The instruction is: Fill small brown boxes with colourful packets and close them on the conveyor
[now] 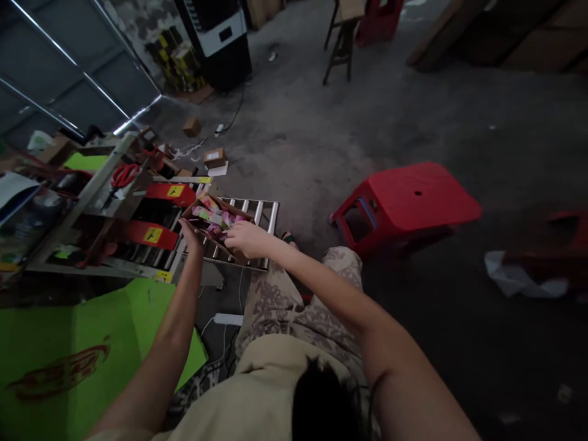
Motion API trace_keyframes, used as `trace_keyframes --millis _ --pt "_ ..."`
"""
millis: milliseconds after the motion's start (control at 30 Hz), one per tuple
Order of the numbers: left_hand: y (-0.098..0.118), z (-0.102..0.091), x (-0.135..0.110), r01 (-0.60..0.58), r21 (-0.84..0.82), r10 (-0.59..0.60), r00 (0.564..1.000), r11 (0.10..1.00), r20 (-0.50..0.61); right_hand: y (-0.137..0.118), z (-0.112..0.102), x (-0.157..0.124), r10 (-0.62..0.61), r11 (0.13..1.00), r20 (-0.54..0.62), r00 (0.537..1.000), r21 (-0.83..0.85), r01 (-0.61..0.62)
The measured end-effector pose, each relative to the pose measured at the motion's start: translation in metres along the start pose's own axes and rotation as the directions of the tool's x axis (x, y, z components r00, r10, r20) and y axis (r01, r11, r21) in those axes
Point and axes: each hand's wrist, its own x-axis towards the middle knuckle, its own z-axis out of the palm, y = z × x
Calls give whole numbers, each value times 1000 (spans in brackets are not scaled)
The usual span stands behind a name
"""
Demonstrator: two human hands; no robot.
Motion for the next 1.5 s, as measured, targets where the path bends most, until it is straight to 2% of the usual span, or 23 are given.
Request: trace_keyframes --millis 67,133,167,233,333,433,500,600,667,733,800,867,933,967,1067,1100,1167,1233,1267,1333,1433,1467,1500 --pt "13 -13 12 -44 -85 36 996 995 -86 -3 6 6 10 994 -192 981 105 11" --pt "25 -18 19 -92 -142 83 995 986 -63 -7 7 16 101 980 -347 933 194 -35" --pt "29 -19 20 -104 -157 100 995 982 -30 -8 8 24 162 972 -374 913 217 -83" --pt "33 -17 19 -107 -170 110 994 980 9 -6 13 44 281 951 -330 901 223 -215" --pt "27 -16 14 -120 -167 119 993 979 -11 3 32 77 418 905 -146 896 145 -399" --pt "20 -20 9 -158 -84 156 987 984 -26 12 57 94 484 874 3 875 51 -483" --pt "21 -26 8 -170 -13 170 985 985 14 13 70 95 503 863 28 864 34 -504" --pt "30 -32 14 -127 77 107 969 989 225 14 76 90 481 875 -19 876 62 -480" --pt "36 -31 22 -103 177 25 918 979 396 15 74 87 438 896 -61 897 107 -431" --pt "40 -26 30 -125 305 -36 881 944 472 18 70 84 397 908 -107 912 187 -374" --pt "39 -17 35 -168 415 -28 904 894 428 20 66 79 395 895 -209 895 307 -323" --pt "37 -6 35 -201 482 37 944 853 327 23 63 72 454 851 -349 820 442 -282" --pt "35 3 30 -219 477 98 959 851 265 25 61 65 526 793 -415 743 554 -252" --pt "34 7 27 -221 446 109 959 867 263 27 60 62 551 763 -407 728 598 -243" --pt "37 13 19 -205 322 105 948 924 301 33 58 61 552 672 -322 769 718 -181" --pt "39 14 18 -187 298 94 948 936 303 35 56 62 561 621 -308 769 770 -145" --pt "44 15 16 -152 286 66 955 946 289 37 52 65 615 492 -297 730 869 -61" --pt "46 15 15 -131 286 49 960 949 277 33 47 66 697 371 -282 660 929 6" --pt "47 15 14 -129 283 48 960 950 275 29 45 65 727 343 -280 627 939 22" --pt "46 16 12 -141 275 61 958 951 280 17 44 58 757 363 -307 577 931 18" --pt "41 16 8 -172 263 84 945 949 316 2 46 37 746 528 -421 516 846 -74" --pt "38 17 7 -181 256 90 940 950 330 1 47 28 720 583 -440 537 803 -124" --pt "36 18 7 -185 250 92 935 950 341 1 48 20 684 629 -429 589 756 -180"
